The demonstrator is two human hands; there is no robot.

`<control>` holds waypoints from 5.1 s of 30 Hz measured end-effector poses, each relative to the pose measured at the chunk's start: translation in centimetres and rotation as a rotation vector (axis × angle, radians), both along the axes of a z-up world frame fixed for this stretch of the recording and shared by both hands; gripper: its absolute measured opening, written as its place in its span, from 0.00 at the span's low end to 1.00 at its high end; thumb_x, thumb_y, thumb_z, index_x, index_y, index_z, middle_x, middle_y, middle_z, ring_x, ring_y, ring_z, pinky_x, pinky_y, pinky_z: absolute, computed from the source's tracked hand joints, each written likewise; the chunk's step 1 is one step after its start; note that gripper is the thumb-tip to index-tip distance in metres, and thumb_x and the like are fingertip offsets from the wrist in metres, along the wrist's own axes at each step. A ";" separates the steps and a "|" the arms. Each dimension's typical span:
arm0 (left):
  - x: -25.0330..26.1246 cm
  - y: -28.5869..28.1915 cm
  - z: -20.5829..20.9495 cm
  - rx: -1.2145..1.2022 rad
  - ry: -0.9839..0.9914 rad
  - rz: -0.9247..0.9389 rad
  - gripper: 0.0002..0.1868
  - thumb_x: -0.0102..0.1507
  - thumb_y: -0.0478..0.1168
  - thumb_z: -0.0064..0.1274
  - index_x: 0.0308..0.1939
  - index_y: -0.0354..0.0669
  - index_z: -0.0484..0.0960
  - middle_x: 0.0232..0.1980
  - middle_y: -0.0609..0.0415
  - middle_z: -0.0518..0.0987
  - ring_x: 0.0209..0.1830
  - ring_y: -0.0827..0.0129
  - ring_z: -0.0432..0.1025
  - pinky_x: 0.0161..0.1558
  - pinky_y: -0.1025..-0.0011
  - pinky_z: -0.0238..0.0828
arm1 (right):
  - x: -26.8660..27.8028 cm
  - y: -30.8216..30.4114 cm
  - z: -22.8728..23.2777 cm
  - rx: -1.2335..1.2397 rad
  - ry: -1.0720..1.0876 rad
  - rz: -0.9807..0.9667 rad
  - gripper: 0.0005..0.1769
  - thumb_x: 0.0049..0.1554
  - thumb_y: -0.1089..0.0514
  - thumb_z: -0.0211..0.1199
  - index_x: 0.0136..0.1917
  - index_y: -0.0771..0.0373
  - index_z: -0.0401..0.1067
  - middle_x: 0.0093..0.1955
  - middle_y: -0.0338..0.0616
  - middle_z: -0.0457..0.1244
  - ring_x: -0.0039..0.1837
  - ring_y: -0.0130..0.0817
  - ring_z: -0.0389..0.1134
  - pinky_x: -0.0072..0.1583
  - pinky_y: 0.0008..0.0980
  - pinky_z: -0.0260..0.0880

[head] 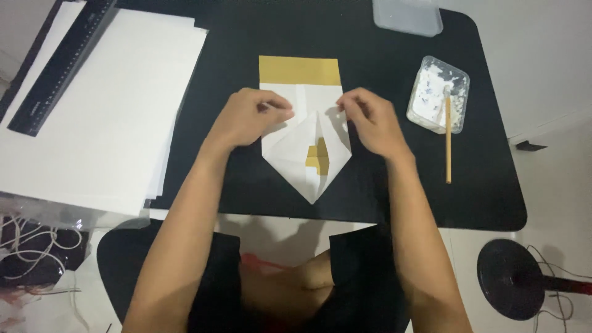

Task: Folding paper and applying glue with a brush to assemble a paper bag.

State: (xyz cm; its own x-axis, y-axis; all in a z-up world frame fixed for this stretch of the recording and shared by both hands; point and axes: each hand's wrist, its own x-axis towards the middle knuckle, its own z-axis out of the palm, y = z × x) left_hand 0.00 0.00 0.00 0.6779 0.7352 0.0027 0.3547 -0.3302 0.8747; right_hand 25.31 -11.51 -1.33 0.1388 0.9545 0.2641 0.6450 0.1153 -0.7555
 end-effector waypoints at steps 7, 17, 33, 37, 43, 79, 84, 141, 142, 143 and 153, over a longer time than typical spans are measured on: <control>-3.9 -3.9 -2.2 0.123 0.114 0.078 0.12 0.63 0.41 0.60 0.49 0.43 0.87 0.47 0.43 0.85 0.50 0.50 0.78 0.52 0.60 0.75 | -3.3 -6.2 1.7 -0.069 -0.164 -0.076 0.12 0.65 0.66 0.51 0.55 0.66 0.76 0.48 0.56 0.69 0.51 0.52 0.72 0.51 0.47 0.72; -3.3 -6.1 -4.8 0.420 0.102 0.194 0.06 0.68 0.42 0.58 0.46 0.50 0.87 0.41 0.55 0.83 0.48 0.65 0.77 0.51 0.70 0.75 | -6.5 -8.8 0.7 -0.089 -0.249 -0.170 0.19 0.59 0.73 0.54 0.62 0.72 0.75 0.61 0.59 0.66 0.64 0.55 0.68 0.66 0.52 0.68; -3.4 -6.8 -4.7 0.517 0.130 0.221 0.07 0.68 0.43 0.58 0.44 0.49 0.89 0.39 0.54 0.82 0.44 0.67 0.75 0.45 0.74 0.77 | -6.6 -8.8 0.3 -0.135 -0.346 -0.182 0.22 0.57 0.71 0.56 0.64 0.67 0.75 0.66 0.52 0.65 0.67 0.47 0.65 0.67 0.41 0.68; -3.4 -6.9 -4.7 0.538 0.147 0.224 0.06 0.68 0.42 0.57 0.45 0.49 0.89 0.39 0.54 0.82 0.44 0.68 0.75 0.45 0.75 0.77 | -6.7 -8.8 0.4 -0.127 -0.349 -0.196 0.21 0.58 0.71 0.56 0.63 0.68 0.75 0.65 0.53 0.65 0.67 0.46 0.66 0.66 0.40 0.69; -3.5 -7.3 -4.2 0.626 0.158 0.208 0.06 0.68 0.41 0.58 0.45 0.48 0.88 0.40 0.53 0.82 0.44 0.69 0.75 0.46 0.76 0.77 | -6.2 -8.8 -0.3 -0.107 -0.361 -0.189 0.20 0.59 0.70 0.56 0.64 0.69 0.75 0.65 0.53 0.65 0.67 0.46 0.66 0.66 0.41 0.69; -3.4 -6.8 -4.8 0.670 0.205 0.089 0.09 0.67 0.48 0.59 0.49 0.57 0.89 0.48 0.57 0.79 0.52 0.65 0.75 0.51 0.68 0.74 | -6.0 -9.1 -0.7 -0.073 -0.358 -0.164 0.20 0.62 0.55 0.64 0.65 0.63 0.75 0.64 0.51 0.65 0.67 0.46 0.66 0.67 0.44 0.69; -3.4 -6.8 -4.7 0.625 0.205 0.078 0.10 0.68 0.48 0.58 0.50 0.58 0.88 0.49 0.56 0.79 0.53 0.64 0.74 0.52 0.68 0.73 | -5.9 -9.2 -0.9 -0.067 -0.350 -0.165 0.20 0.61 0.54 0.65 0.65 0.63 0.75 0.63 0.51 0.66 0.66 0.45 0.66 0.67 0.43 0.68; -3.9 -11.4 -4.4 0.814 0.351 -0.310 0.13 0.68 0.41 0.48 0.53 0.51 0.85 0.58 0.53 0.80 0.66 0.63 0.70 0.68 0.59 0.63 | -6.2 -9.1 0.0 -0.135 -0.345 -0.188 0.19 0.62 0.58 0.62 0.66 0.62 0.75 0.63 0.51 0.67 0.67 0.43 0.65 0.66 0.39 0.68; -4.0 -11.5 -4.5 0.828 0.375 -0.371 0.13 0.68 0.42 0.48 0.55 0.54 0.81 0.59 0.57 0.76 0.68 0.66 0.67 0.70 0.61 0.61 | -6.2 -9.1 0.0 -0.128 -0.346 -0.186 0.19 0.62 0.58 0.62 0.65 0.63 0.75 0.63 0.51 0.67 0.67 0.43 0.65 0.66 0.39 0.68; -3.9 -11.6 -4.6 0.843 0.397 -0.434 0.14 0.69 0.42 0.47 0.58 0.56 0.78 0.61 0.60 0.72 0.70 0.68 0.64 0.72 0.62 0.60 | -6.1 -9.1 0.1 -0.121 -0.347 -0.187 0.18 0.62 0.58 0.62 0.65 0.63 0.75 0.63 0.51 0.67 0.67 0.42 0.65 0.66 0.38 0.68; -3.7 -6.1 -9.0 1.191 -0.146 -0.191 0.04 0.64 0.42 0.52 0.41 0.50 0.77 0.48 0.57 0.80 0.54 0.63 0.75 0.56 0.63 0.71 | -5.8 -9.1 -0.3 -0.117 -0.365 -0.174 0.18 0.62 0.59 0.61 0.66 0.63 0.75 0.64 0.50 0.66 0.68 0.42 0.65 0.68 0.39 0.67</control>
